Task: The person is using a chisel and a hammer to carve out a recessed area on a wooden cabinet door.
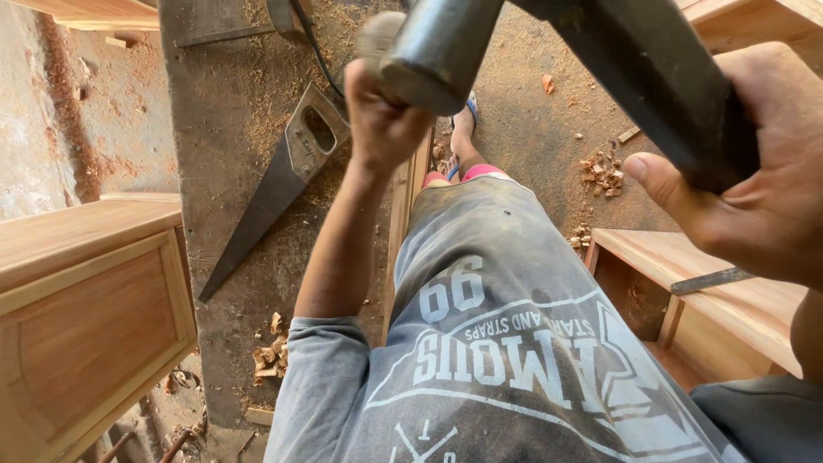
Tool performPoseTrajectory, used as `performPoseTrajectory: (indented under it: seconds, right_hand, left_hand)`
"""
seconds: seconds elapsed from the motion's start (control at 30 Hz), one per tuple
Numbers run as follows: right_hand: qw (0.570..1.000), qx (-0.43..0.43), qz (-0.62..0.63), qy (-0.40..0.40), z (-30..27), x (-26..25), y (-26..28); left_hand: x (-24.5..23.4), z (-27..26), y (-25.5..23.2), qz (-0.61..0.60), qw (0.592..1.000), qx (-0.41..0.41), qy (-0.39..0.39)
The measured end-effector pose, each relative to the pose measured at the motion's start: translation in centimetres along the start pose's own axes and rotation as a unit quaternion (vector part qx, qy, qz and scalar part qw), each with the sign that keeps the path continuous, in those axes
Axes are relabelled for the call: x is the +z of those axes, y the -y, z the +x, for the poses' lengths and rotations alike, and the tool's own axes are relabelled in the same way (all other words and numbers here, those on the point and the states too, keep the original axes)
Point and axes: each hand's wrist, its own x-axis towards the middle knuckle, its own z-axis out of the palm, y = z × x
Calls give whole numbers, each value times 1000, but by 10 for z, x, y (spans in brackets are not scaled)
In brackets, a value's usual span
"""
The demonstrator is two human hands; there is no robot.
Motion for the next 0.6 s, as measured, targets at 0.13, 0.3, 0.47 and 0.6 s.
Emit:
performPoseTrajectory:
  seconds: [0.13,0.3,0.47,0.6]
  right_hand:
    - [999,9,37,-20,-3,1,1]
    - [1000,-14,23,-1,-1,-2,6]
    - [999,-23,35,-15,-1,-2,12]
    - [999,-33,25,-21,-3,0,14]
  left_hand:
    - [-19,6,-15,-72,994,-10,-80]
    - [-23,-8,-10,-81,993,-33,-79]
    - [21,-7,-10,133,990,36,40]
    - [40,7,-27,63,996,5,64]
